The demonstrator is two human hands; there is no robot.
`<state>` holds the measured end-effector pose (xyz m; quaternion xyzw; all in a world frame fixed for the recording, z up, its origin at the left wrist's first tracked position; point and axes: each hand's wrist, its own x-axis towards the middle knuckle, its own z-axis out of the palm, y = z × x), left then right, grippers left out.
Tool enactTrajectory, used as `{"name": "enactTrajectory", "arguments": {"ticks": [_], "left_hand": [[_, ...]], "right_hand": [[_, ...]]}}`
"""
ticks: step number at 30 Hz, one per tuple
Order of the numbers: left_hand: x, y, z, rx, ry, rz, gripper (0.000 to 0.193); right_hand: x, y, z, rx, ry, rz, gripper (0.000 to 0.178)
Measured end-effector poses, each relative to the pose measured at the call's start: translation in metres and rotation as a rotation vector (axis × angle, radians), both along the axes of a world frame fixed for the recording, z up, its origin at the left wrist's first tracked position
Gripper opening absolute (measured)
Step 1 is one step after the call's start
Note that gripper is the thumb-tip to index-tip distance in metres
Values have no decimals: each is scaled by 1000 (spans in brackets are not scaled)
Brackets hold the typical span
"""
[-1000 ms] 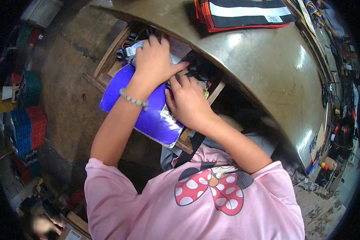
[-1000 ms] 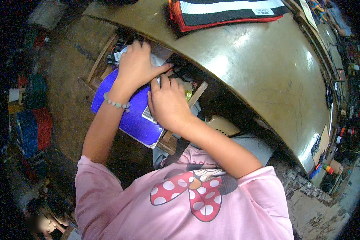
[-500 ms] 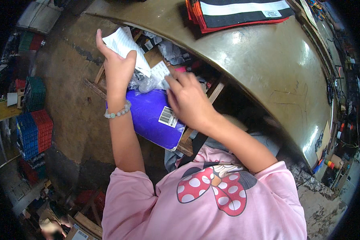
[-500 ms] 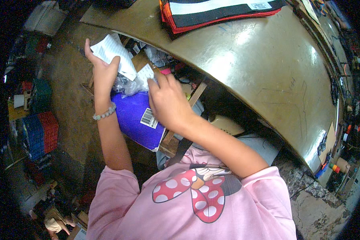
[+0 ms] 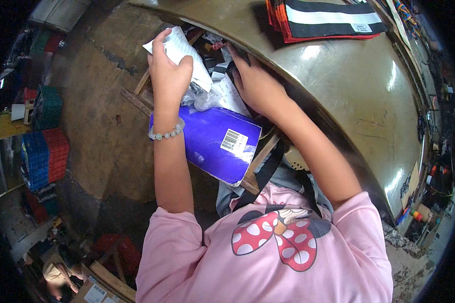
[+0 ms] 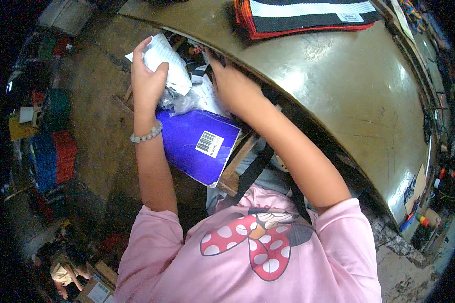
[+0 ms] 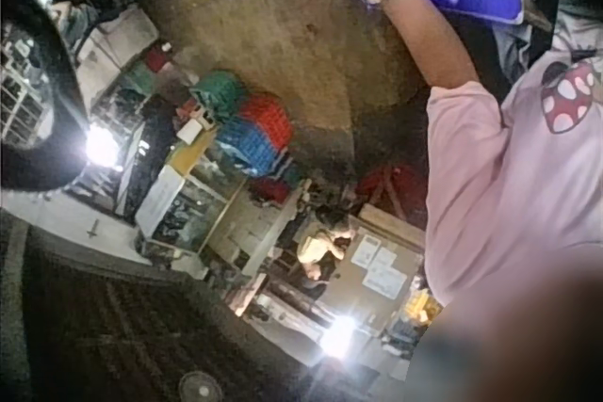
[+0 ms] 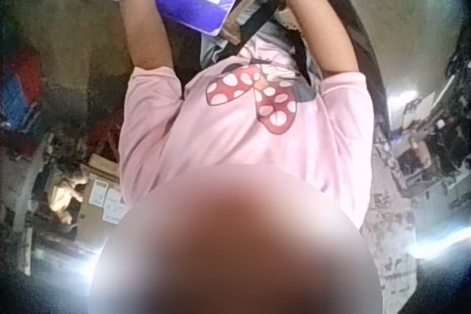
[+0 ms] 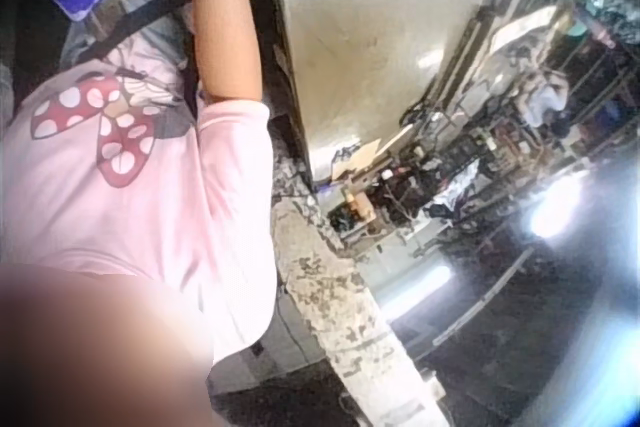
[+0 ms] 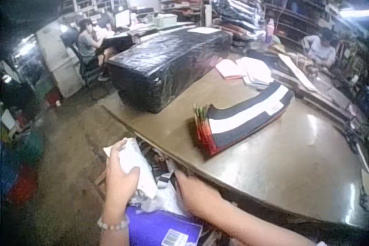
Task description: The person searches a drawer for small black plastic clips, then uses a hot glue gun to attach clips to the ends of several fabric straps. The person handles black-and-white striped straps and red-yellow-green striped straps, applying glue and pressing clips onto strap ends.
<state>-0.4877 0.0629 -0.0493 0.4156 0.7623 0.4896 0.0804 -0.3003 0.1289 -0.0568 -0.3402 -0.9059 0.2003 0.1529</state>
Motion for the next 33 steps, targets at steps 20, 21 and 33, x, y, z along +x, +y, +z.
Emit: {"name": "enactTrajectory", "arguments": {"ticks": [20,21,33], "left_hand": [[-3,-4,2,-37,-43,67,59],[-2,-5,3,-52,-18,91,58],[0,-7,9,-107,76,104,53]], "right_hand": [[17,-27,8,-208,-275,34,54],[17,-32,4,-154,-284,93,54],[25,-16,34,-32,-147,143,52]]}}
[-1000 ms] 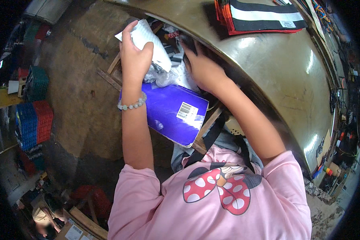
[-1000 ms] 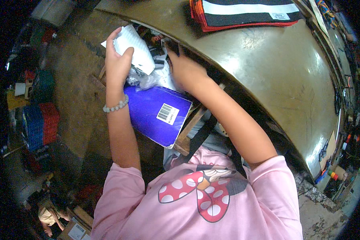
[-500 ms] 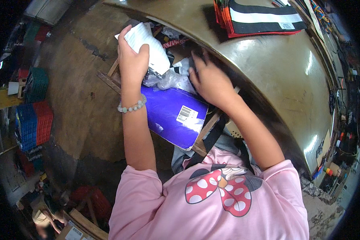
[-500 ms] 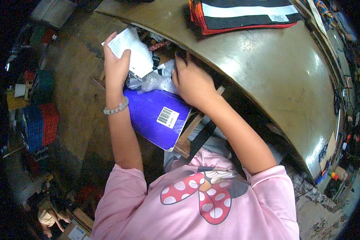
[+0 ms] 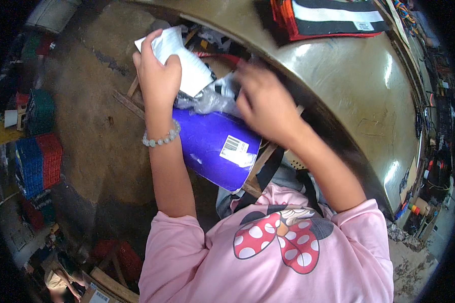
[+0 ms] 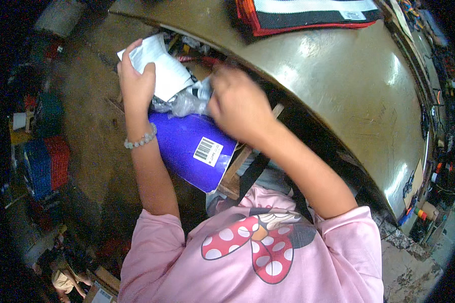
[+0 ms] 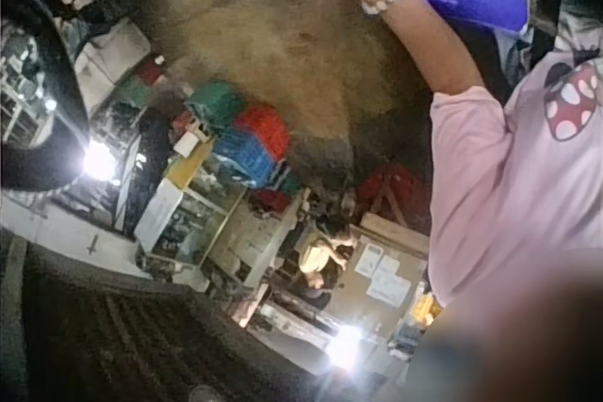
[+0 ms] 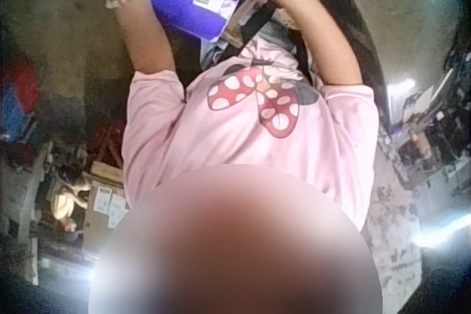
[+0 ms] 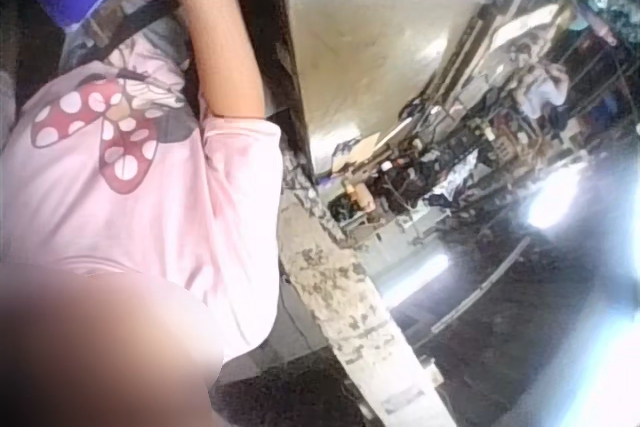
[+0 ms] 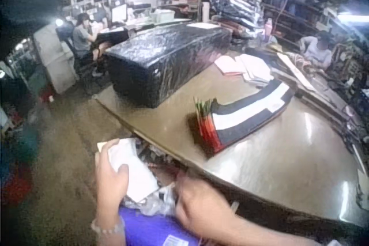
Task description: The person searches a drawer for small black plastic clips, then uses a hot glue gun to attach clips to the ends of several fabric straps. The person handles black-and-white striped straps and red-yellow-green striped straps, applying glue and pressing clips onto strap ends.
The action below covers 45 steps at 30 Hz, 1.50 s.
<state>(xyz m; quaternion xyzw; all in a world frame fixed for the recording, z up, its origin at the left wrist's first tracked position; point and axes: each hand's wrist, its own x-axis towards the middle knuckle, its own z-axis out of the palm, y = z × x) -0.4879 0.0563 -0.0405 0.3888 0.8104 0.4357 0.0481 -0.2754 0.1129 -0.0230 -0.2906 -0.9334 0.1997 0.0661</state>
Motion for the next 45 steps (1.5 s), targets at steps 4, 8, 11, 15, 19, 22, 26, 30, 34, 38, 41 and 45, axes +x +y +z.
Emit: {"name": "enactTrajectory", "arguments": {"ticks": [4,8,11,15,19,22,26,30,34,38,41,45], "left_hand": [[-1,1,-4,22,46,-11,52],[-10,4,-5,34,-12,-23,53],[-11,5,-5,13,-14,-66,54],[0,6,-8,73,67,-61,53],[9,8,-5,49,47,-38,52],[12,7,-4,105,9,-30,52],[10,7,-4,143,11,-40,52],[10,5,-3,126,13,-56,52],[13,1,-1,131,5,-63,52],[11,2,2,91,-1,-57,53],[13,0,3,117,31,-72,54],[13,-2,2,29,16,-49,54]], "right_hand": [[-3,4,12,-241,-159,-249,50],[13,-47,-4,-87,-59,25,51],[18,-57,-21,-25,24,25,51],[16,-33,-18,-230,97,14,50],[6,1,-4,-124,-55,-267,48],[7,0,-2,28,-459,-305,32],[19,-34,-19,215,-348,-158,52],[23,-52,-28,158,-203,-87,64],[16,-58,-22,198,-262,-139,62],[22,-69,-7,265,-312,-153,55],[30,-81,1,232,-318,-71,52],[30,-92,0,177,-208,-40,50]]}}
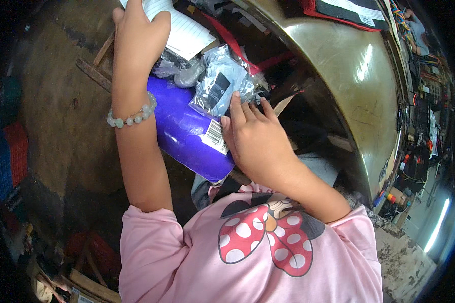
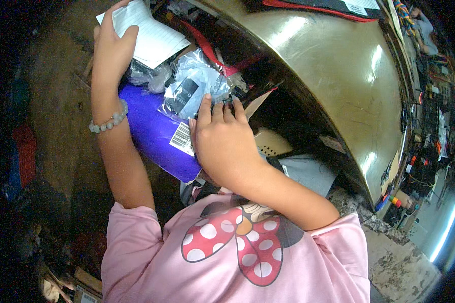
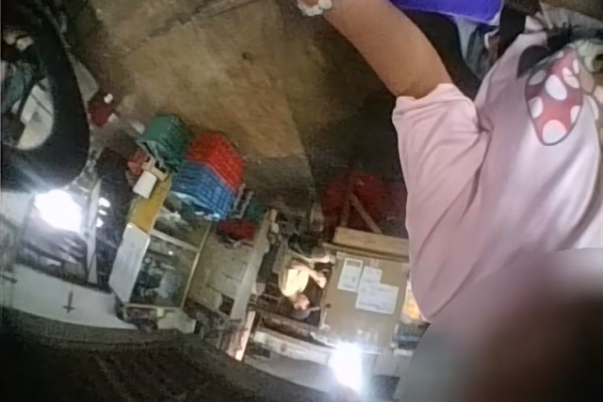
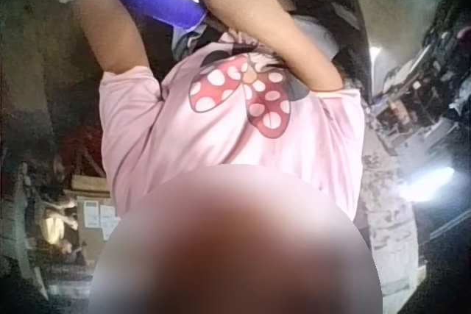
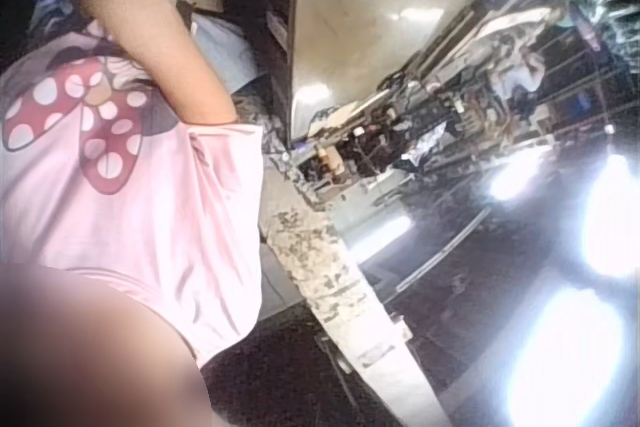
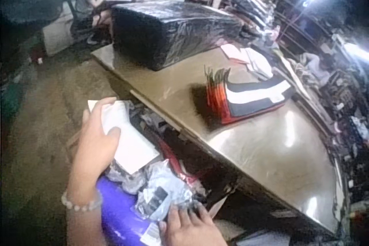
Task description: The person searches a drawer for small black plastic clips, then uses a hot glue gun to attach clips to the ends of several fabric straps. The person handles black-and-white striped straps and red-yellow-green striped straps, applying glue and pressing clips onto strap ends.
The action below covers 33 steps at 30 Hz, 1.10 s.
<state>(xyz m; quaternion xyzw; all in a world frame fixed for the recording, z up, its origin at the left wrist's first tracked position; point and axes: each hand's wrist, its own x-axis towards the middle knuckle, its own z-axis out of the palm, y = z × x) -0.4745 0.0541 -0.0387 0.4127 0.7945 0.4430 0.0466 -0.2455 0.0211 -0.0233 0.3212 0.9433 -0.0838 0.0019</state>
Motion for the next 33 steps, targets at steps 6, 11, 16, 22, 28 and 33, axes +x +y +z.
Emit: {"name": "enactTrajectory", "arguments": {"ticks": [6,11,16,22,28,33], "left_hand": [[-23,5,-16,-24,89,-105,56],[-33,6,-31,-79,49,-81,57],[-29,5,-25,-78,55,-84,57],[-8,3,-10,38,2,-68,54],[-1,3,-5,75,-33,-71,54],[-5,5,-8,75,-26,-77,54]], "right_hand": [[-2,-4,0,-53,49,-33,47],[1,-8,5,-70,17,-42,41],[-2,4,13,91,95,43,33],[-35,87,6,-131,59,-198,50],[-55,118,-18,-401,-158,-308,69],[-48,124,-28,-337,89,-347,76]]}}
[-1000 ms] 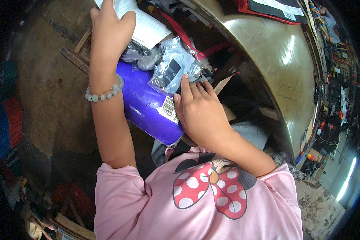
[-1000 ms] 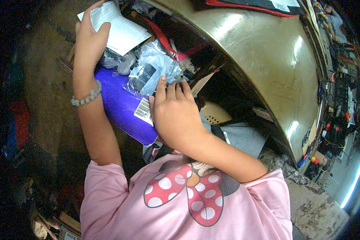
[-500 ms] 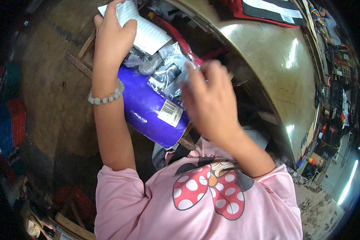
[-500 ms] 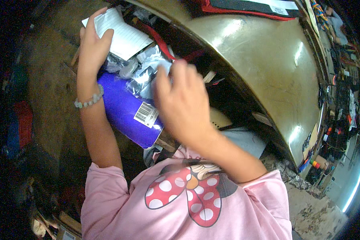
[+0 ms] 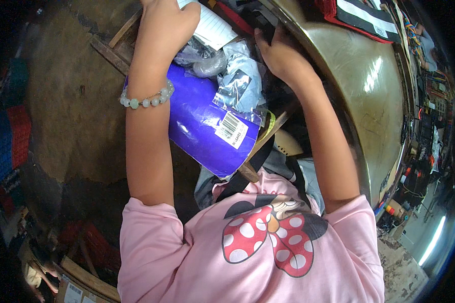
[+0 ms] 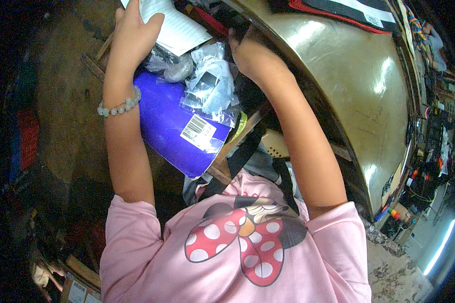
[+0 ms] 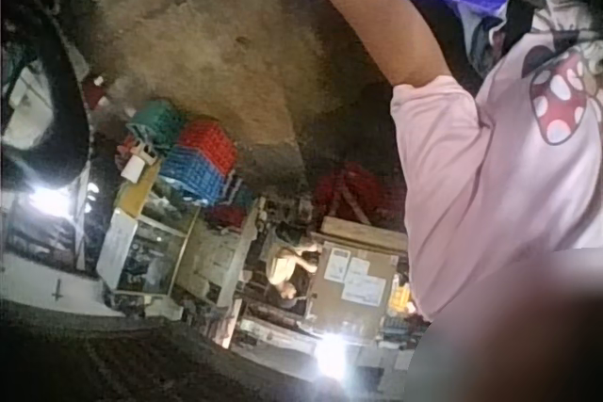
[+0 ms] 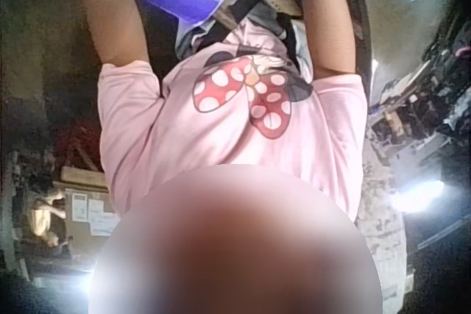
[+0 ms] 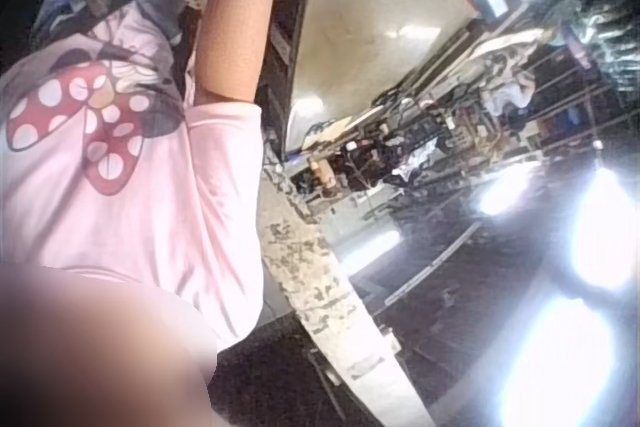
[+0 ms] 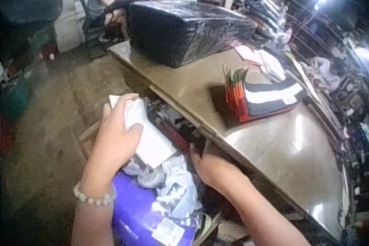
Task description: The person searches a drawer for small black plastic clips, then uses a hot glue gun to attach clips to the ends of several fabric straps. The person handles black-and-white striped straps and red-yellow-green striped straps, applying glue and pressing clips onto strap ends.
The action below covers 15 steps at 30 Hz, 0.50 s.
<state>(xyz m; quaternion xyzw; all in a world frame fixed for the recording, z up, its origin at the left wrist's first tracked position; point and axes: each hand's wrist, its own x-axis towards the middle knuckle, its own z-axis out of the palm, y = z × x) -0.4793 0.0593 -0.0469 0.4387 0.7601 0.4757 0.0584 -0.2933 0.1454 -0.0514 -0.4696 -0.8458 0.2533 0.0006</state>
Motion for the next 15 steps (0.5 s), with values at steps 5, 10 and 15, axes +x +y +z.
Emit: {"name": "enactTrajectory", "arguments": {"ticks": [5,10,15], "left_hand": [[-1,-1,0,-12,-2,23,54],[0,-1,1,12,-1,74,53],[4,-4,4,18,40,67,52]], "right_hand": [[1,-21,-7,-64,6,162,58],[14,-30,3,-185,458,251,47],[28,12,5,34,-249,-108,57]]}}
